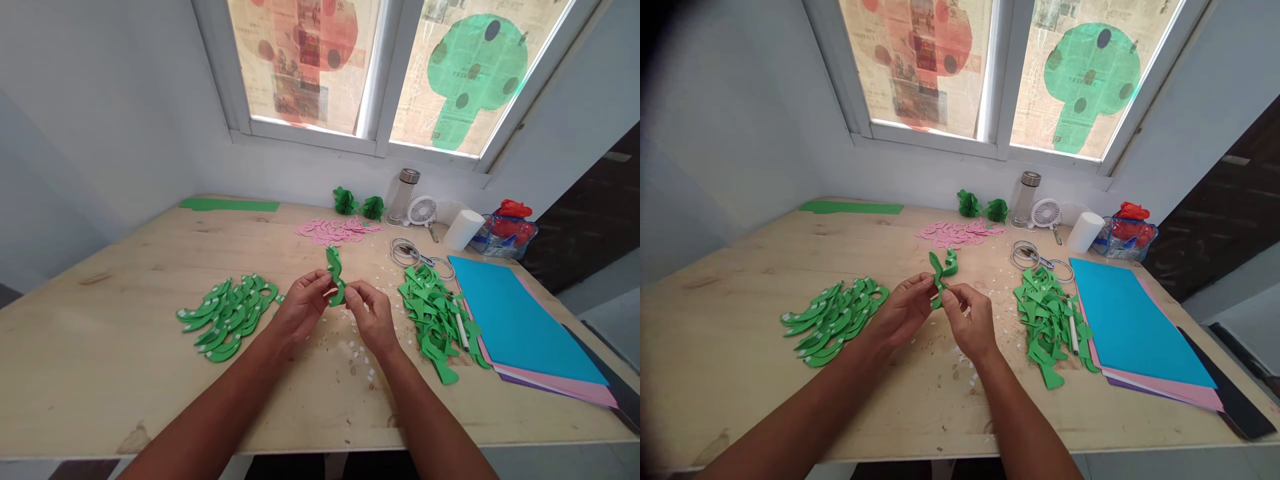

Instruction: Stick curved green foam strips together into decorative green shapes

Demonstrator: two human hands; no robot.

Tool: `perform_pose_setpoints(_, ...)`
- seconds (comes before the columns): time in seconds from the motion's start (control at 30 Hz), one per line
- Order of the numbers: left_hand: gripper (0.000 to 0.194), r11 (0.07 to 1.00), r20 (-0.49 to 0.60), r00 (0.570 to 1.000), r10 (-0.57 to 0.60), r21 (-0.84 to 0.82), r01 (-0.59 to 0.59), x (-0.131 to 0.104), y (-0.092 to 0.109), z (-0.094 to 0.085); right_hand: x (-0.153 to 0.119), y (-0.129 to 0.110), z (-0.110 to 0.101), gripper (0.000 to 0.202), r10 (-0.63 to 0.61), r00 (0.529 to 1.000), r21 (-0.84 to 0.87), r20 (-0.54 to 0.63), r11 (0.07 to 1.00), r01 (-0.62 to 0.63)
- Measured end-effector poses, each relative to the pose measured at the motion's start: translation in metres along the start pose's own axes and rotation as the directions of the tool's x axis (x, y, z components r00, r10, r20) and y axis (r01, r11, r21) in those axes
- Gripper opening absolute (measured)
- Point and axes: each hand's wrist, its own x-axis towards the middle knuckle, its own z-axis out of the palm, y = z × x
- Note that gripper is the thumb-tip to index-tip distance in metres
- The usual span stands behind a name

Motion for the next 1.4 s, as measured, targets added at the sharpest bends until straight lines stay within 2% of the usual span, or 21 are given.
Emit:
perform_pose_setpoints(0.13,0.015,0.996,-0.019,1.000,0.019,0.090,-0.017,0.002,-0.006,0.000,0.001,0.005,0.001,0.025,0.051,0.998,-0.082,-0.025,0.995,-0.053)
perform_pose_setpoints(0.27,0.016,0.989,-0.051,0.998,0.049,0.145,-0.041,0.002,-0.008,0.000,0.002,0.012,0.003,0.023,0.103,0.993,-0.086,-0.052,0.991,-0.107)
perform_pose_setpoints(0.37,0.023,0.980,-0.086,0.995,0.058,0.194,-0.041,0.002,-0.007,0.000,0.005,0.015,0.003,0.023,0.175,0.980,0.003,-0.091,0.985,-0.175)
perform_pose_setpoints(0.47,0.031,0.937,-0.121,0.979,0.164,0.329,-0.116,0.000,-0.007,0.002,0.007,0.015,0.002,0.022,0.258,0.954,0.148,-0.151,0.960,-0.236)
perform_pose_setpoints(0.53,0.028,0.886,-0.071,0.969,0.237,0.426,-0.186,-0.002,-0.007,0.005,0.009,0.015,0.001,0.021,0.309,0.932,0.247,-0.188,0.934,-0.260)
perform_pose_setpoints(0.67,0.019,0.742,0.083,0.960,0.268,0.617,-0.260,-0.008,-0.007,0.010,0.011,0.015,-0.002,0.020,0.361,0.905,0.355,-0.224,0.895,-0.269)
perform_pose_setpoints(0.77,0.018,0.652,0.115,0.939,0.324,0.693,-0.309,-0.009,-0.008,0.012,0.012,0.016,-0.003,0.019,0.371,0.903,0.376,-0.215,0.885,-0.274)
perform_pose_setpoints(0.93,0.018,0.590,0.155,0.919,0.362,0.725,-0.355,-0.008,-0.011,0.010,0.012,0.017,-0.002,0.023,0.375,0.904,0.397,-0.206,0.876,-0.273)
perform_pose_setpoints(1.0,0.019,0.614,0.138,0.935,0.327,0.721,-0.321,-0.006,-0.012,0.008,0.011,0.017,-0.002,0.027,0.369,0.910,0.440,-0.188,0.860,-0.258)
perform_pose_setpoints(1.13,0.024,0.777,0.086,0.973,0.216,0.588,-0.225,-0.005,-0.013,0.006,0.010,0.014,-0.002,0.030,0.368,0.922,0.542,-0.121,0.803,-0.249)
perform_pose_setpoints(1.2,0.025,0.828,0.072,0.982,0.175,0.529,-0.186,-0.005,-0.012,0.006,0.010,0.013,-0.002,0.030,0.364,0.925,0.557,-0.104,0.792,-0.249)
perform_pose_setpoints(1.4,0.023,0.861,0.078,0.987,0.138,0.484,-0.159,-0.007,-0.008,0.010,0.009,0.011,-0.002,0.029,0.351,0.932,0.581,-0.092,0.779,-0.236)
